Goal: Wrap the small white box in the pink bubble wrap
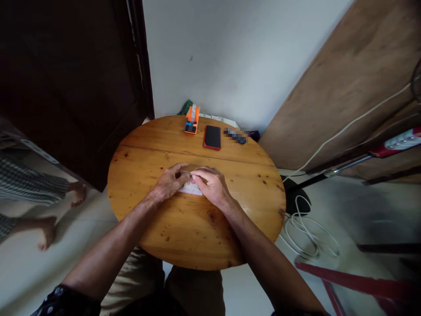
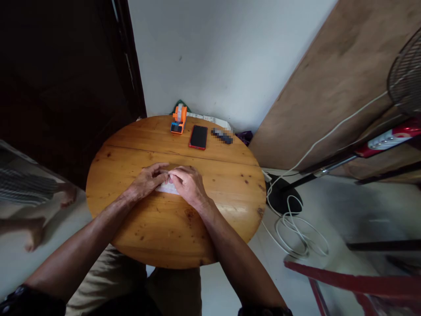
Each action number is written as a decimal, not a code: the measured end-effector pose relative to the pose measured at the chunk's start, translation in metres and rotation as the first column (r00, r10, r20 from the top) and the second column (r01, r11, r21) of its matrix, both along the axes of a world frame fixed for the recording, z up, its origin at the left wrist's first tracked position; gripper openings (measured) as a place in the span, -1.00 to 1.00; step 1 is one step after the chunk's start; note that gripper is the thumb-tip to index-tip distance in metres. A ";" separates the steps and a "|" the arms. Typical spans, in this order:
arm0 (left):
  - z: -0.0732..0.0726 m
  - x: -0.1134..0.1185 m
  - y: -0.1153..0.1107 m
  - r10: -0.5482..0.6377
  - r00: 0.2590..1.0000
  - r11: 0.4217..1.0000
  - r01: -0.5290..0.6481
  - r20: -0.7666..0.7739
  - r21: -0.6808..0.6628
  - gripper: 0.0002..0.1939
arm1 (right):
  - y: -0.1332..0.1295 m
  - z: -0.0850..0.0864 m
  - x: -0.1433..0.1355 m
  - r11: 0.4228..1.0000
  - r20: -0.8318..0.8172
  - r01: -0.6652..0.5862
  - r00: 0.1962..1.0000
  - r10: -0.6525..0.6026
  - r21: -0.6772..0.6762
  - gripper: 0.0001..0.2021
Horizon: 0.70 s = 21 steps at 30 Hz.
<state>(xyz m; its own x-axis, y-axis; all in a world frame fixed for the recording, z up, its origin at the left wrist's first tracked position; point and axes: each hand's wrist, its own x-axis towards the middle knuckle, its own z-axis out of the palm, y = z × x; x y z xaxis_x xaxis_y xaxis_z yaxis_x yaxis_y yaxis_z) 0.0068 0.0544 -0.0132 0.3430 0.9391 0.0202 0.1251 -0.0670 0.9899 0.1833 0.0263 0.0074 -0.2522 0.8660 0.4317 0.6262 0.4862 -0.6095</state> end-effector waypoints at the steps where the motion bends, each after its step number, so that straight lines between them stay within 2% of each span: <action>1: 0.000 0.000 0.000 0.001 1.000 1.000 -0.001 -0.003 0.008 -0.45 | 0.000 -0.001 0.000 1.000 0.008 0.007 1.000 -0.007 0.020 -0.76; 7: 0.000 -0.002 0.003 0.007 1.000 1.000 -0.007 -0.031 -0.012 -0.50 | 0.001 -0.003 0.002 0.984 0.079 -0.038 0.997 0.024 0.176 -0.82; 13: 0.001 -0.005 0.006 0.001 0.995 0.991 0.012 0.095 -0.136 -0.45 | 0.003 -0.002 0.008 0.973 0.162 -0.125 0.982 0.094 0.195 -0.83; 18: 0.003 -0.005 0.003 0.011 0.998 0.994 -0.003 0.069 -0.110 -0.47 | 0.004 0.002 0.015 0.940 0.266 -0.204 0.955 0.129 0.274 -0.81; 21: 0.004 -0.004 0.003 0.023 0.999 0.996 -0.019 0.044 -0.088 -0.51 | 0.002 0.006 0.018 0.933 0.305 -0.229 0.942 0.141 0.277 -0.82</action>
